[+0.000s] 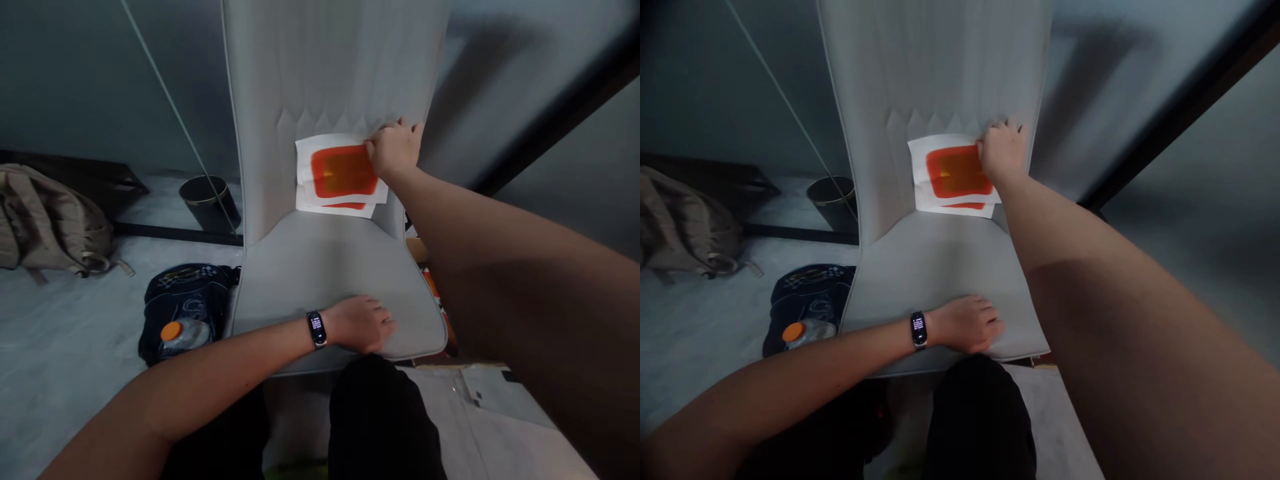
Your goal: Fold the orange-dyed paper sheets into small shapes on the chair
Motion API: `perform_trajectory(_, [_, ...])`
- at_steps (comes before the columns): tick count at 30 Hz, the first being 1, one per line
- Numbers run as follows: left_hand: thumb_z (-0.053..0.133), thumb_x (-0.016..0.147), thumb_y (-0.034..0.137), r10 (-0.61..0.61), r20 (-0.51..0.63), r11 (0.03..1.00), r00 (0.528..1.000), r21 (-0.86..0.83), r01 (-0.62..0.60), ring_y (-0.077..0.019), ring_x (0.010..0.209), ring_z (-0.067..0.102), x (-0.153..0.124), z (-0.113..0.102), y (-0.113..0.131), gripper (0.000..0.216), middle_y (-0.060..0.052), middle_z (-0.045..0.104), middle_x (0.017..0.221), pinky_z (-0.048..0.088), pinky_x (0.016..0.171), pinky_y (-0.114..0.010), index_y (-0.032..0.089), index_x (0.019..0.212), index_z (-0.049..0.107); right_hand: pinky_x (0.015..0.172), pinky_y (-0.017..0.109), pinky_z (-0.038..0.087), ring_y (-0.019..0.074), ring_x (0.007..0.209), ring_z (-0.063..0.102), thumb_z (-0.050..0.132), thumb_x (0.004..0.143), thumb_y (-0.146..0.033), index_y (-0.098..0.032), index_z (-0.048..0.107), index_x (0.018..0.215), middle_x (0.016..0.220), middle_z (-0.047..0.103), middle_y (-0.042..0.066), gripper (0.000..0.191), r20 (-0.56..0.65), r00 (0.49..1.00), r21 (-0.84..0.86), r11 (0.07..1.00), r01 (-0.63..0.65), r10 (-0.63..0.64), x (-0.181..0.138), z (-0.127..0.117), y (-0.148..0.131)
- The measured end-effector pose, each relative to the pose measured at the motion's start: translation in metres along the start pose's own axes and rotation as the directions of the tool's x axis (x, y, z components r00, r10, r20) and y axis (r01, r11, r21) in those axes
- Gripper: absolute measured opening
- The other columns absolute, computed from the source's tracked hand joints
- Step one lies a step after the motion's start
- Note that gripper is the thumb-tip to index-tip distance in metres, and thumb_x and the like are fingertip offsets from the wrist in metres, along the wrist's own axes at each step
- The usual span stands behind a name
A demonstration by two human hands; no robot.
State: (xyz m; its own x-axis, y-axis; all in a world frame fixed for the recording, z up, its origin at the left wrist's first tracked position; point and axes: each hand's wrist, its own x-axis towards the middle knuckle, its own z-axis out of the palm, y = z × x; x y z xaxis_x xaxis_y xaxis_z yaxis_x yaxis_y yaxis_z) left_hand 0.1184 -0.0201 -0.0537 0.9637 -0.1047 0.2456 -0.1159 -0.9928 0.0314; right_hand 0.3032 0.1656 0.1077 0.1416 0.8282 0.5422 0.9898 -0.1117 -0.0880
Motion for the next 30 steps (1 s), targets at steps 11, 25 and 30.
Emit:
perform_trajectory(11, [0.064, 0.093, 0.028, 0.015, -0.005, 0.999, 1.000, 0.029, -0.014, -0.0234, 0.080, 0.061, -0.001, 0.003, 0.000, 0.014, -0.007, 0.067, 0.086, 0.044, 0.072, -0.036, 0.016, 0.099, 0.067, 0.105, 0.054, 0.030, 0.0268, 0.118, 0.043, 0.050, 0.101, -0.012, -0.012, 0.069, 0.091, 0.114, 0.067, 0.012, 0.022, 0.099, 0.928, 0.018, 0.933, 0.360, -0.360, -0.013, -0.019, -0.009])
perform_trajectory(25, [0.063, 0.096, 0.028, -0.021, 0.027, 0.999, 0.999, 0.039, 0.020, -0.0235, 0.085, 0.063, -0.001, -0.003, 0.004, 0.014, -0.008, 0.070, 0.093, 0.046, 0.075, -0.037, 0.015, 0.100, 0.067, 0.089, 0.045, 0.041, 0.0293, 0.099, 0.057, 0.048, 0.096, -0.016, -0.019, 0.071, 0.090, 0.098, 0.070, 0.013, 0.025, 0.104, 0.783, 0.074, 0.790, 0.608, -0.613, -0.107, 0.043, 0.005])
perform_trajectory(30, [0.059, 0.098, 0.029, -0.012, 0.027, 0.999, 1.000, 0.030, 0.012, -0.0228, 0.083, 0.062, -0.001, -0.003, 0.004, 0.014, -0.006, 0.070, 0.093, 0.045, 0.074, -0.037, 0.017, 0.098, 0.067, 0.092, 0.042, 0.041, 0.0280, 0.099, 0.058, 0.045, 0.100, -0.021, -0.017, 0.069, 0.091, 0.099, 0.071, 0.015, 0.026, 0.182, 0.730, 0.128, 0.752, 0.646, -0.658, -0.152, 0.053, 0.009])
